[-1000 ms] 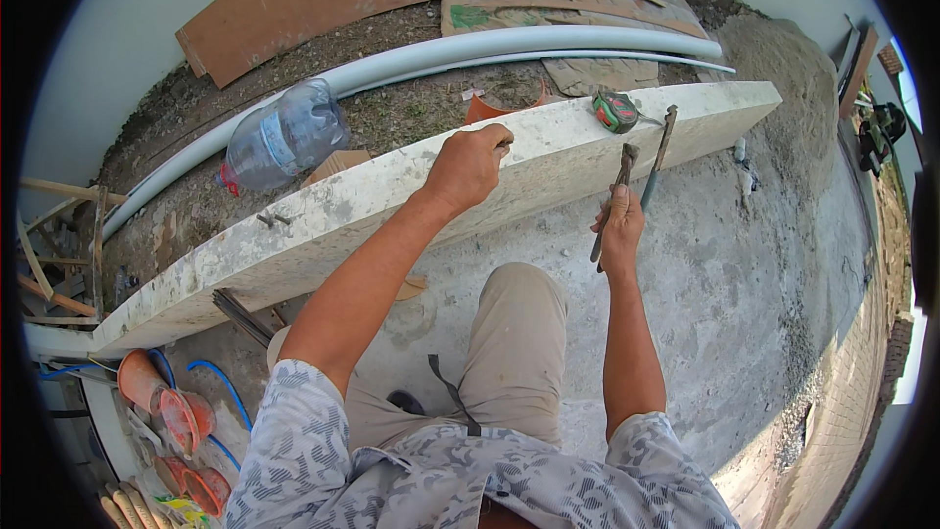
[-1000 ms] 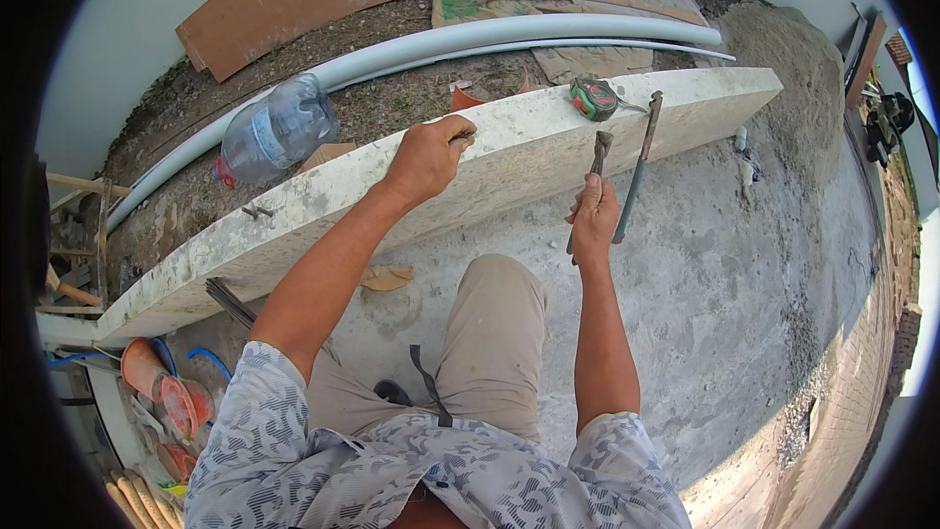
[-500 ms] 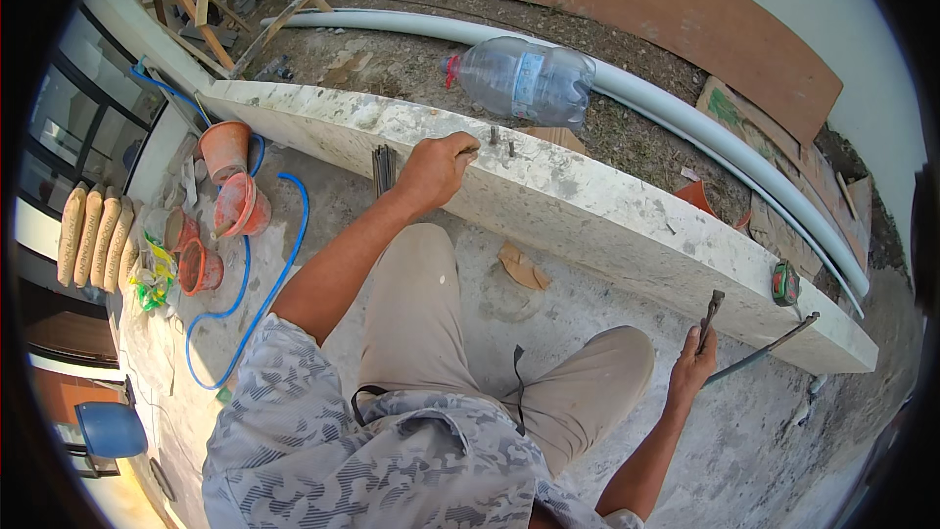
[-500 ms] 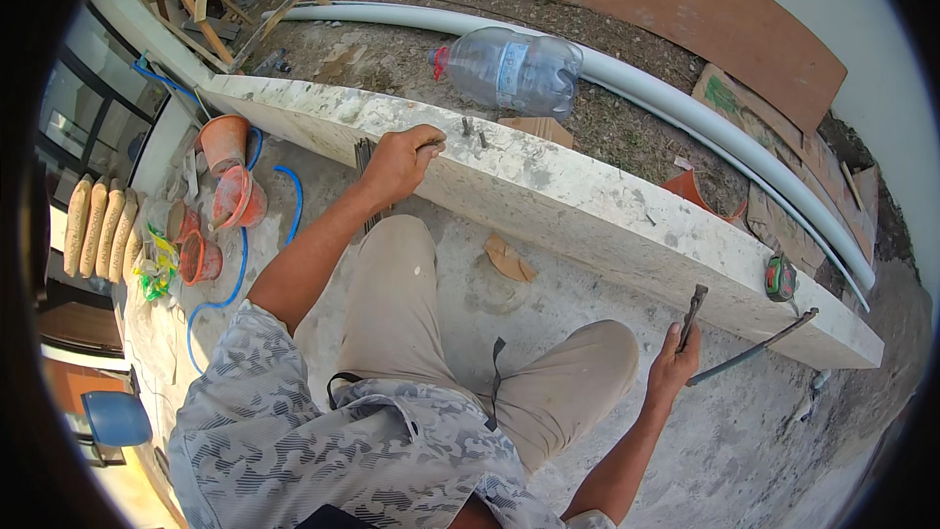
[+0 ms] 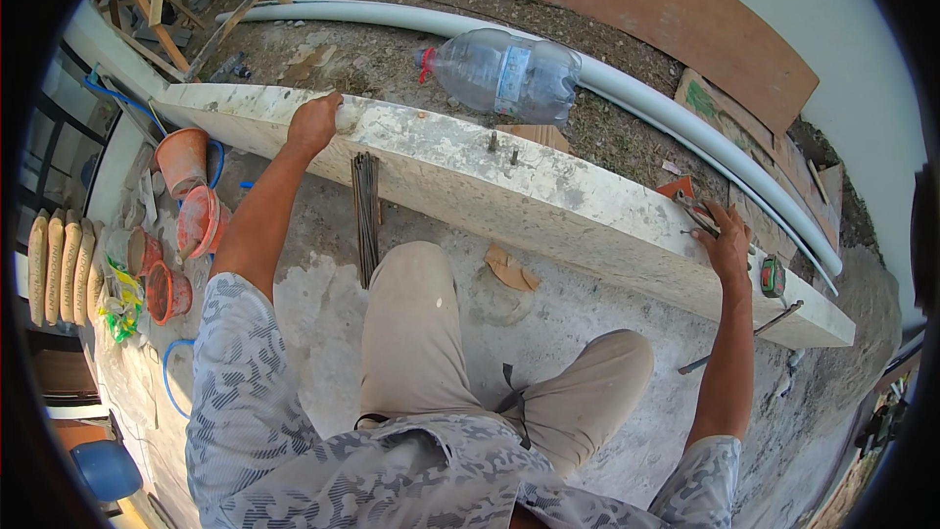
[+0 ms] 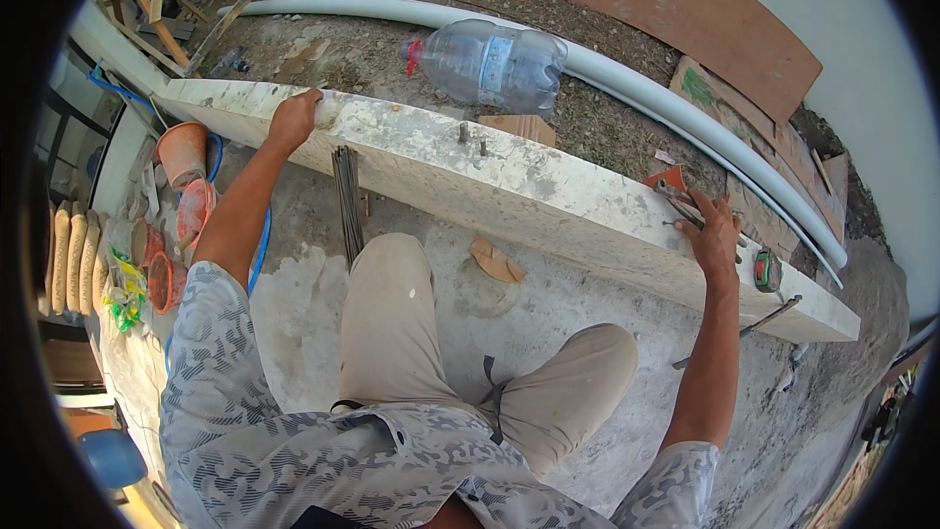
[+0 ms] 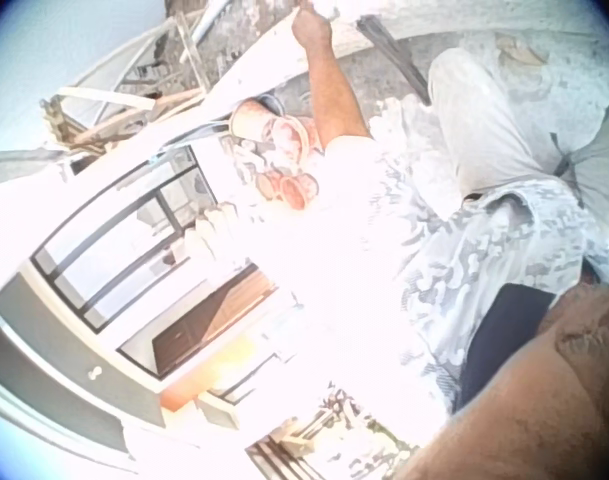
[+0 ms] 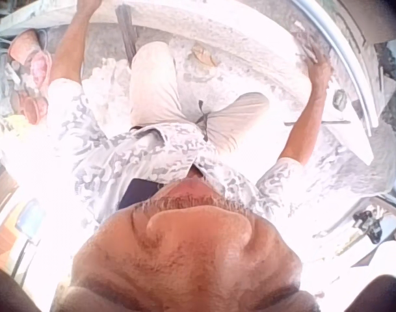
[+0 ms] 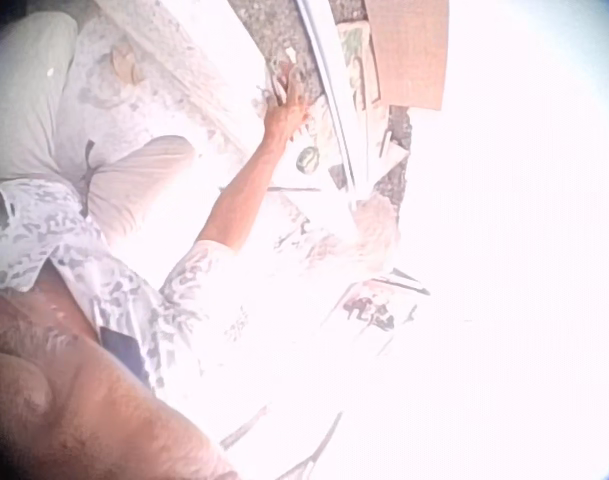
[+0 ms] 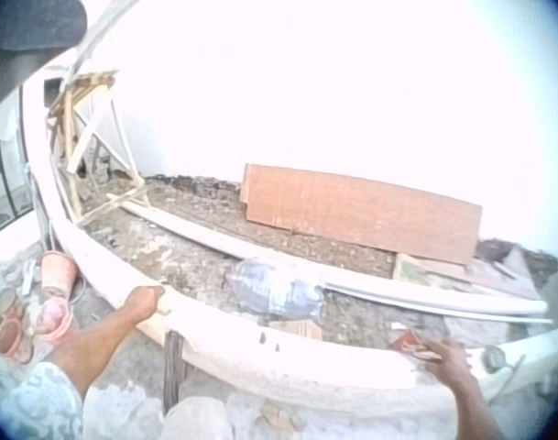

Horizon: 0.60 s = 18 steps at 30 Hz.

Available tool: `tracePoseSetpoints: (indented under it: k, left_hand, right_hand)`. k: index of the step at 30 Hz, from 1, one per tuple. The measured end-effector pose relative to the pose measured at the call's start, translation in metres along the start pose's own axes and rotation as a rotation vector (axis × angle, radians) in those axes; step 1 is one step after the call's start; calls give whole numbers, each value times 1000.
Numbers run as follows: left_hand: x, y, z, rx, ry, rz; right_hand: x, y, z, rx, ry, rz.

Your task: Measure a short metal rod and bend it using a rebar bending tool at a construction site.

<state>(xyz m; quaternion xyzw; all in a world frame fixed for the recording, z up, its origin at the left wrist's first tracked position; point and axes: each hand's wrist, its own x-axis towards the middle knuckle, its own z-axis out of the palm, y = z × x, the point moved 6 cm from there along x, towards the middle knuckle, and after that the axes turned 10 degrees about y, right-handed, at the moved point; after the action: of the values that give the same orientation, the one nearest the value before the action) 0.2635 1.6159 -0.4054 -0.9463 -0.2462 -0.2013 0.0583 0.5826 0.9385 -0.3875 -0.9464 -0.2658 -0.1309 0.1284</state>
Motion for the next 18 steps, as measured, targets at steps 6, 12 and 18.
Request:
tracePoseSetpoints:
  k: [6, 12, 18]
  left_hand:
    - [-14, 4, 9, -170, 125, 5]
    - [-29, -21, 14, -236, 125, -27]
    - [-27, -3, 7, -297, 102, -14]
  right_hand:
    - [-10, 31, 11, 142, -28, 129]
    - [-3, 12, 10, 218, -29, 108]
    - [-7, 33, 21, 285, -58, 205]
